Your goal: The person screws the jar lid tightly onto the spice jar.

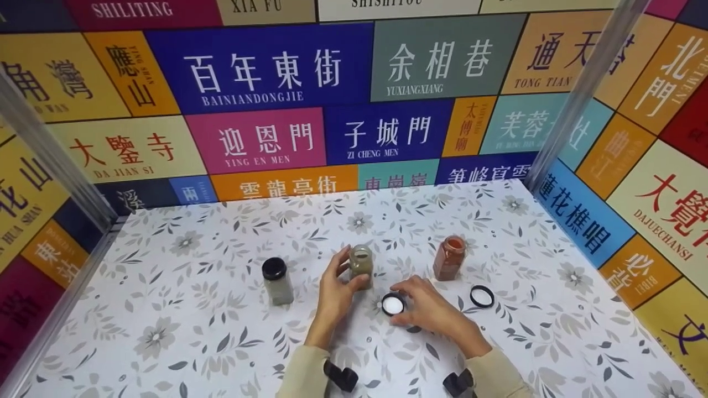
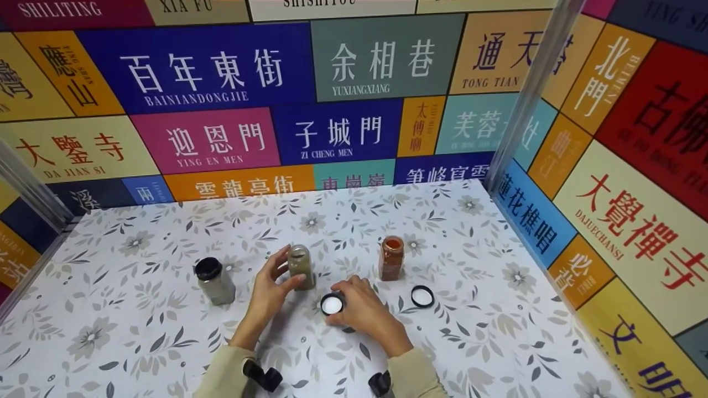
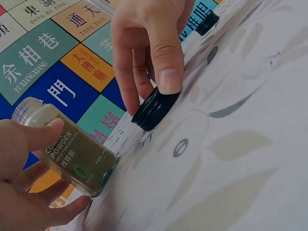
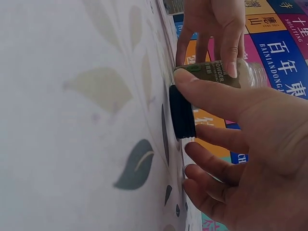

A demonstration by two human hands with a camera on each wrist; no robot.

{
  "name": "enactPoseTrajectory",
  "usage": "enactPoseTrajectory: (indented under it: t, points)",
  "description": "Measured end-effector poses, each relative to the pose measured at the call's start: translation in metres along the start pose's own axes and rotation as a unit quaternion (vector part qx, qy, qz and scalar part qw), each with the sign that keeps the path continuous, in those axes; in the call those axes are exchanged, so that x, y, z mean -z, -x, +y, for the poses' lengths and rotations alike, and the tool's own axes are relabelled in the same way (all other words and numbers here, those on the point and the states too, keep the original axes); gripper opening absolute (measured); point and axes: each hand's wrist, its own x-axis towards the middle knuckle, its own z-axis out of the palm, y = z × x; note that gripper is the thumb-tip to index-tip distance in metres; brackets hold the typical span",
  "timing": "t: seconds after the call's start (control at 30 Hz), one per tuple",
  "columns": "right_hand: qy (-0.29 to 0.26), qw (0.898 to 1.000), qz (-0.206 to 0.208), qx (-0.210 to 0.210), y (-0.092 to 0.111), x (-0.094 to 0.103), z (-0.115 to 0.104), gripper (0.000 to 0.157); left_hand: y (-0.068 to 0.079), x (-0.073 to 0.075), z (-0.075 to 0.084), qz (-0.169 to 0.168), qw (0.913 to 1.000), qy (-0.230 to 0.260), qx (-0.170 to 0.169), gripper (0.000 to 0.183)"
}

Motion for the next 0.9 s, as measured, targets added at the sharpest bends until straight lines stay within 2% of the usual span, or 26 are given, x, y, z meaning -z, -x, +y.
enactPoseTrajectory:
  t: [0.2, 0.37, 0.5, 0.77, 0.9]
  points:
    - [0.004, 1.000, 0.002, -0.002, -0.0014, -0.0001, -0.0021, 0.059, -0.0021, -0.0001, -0.0007, -0.002, 0.9999, 0.013, -0.011, 0.063]
    - [0.022, 1.000, 0.008, 0.018, -0.0028, -0.0009, -0.0017, 0.052, -0.0029, 0.0008, -0.0034, -0.005, 0.9997, 0.018, -0.018, 0.059]
    - [0.015, 0.999, 0.011, 0.034, -0.0028, 0.0000, -0.0020, 0.046, -0.0030, 0.0017, -0.0051, -0.006, 0.9993, 0.023, -0.028, 0.056]
    - [-0.014, 0.999, 0.037, 0.010, -0.0029, -0.0007, -0.0052, 0.047, -0.0016, 0.0043, -0.0077, -0.022, 0.9991, 0.021, -0.030, 0.057]
    - [-0.006, 0.999, 0.050, 0.019, -0.0029, -0.0021, -0.0047, 0.046, -0.0017, 0.0052, -0.0082, -0.031, 0.9989, 0.023, -0.027, 0.058]
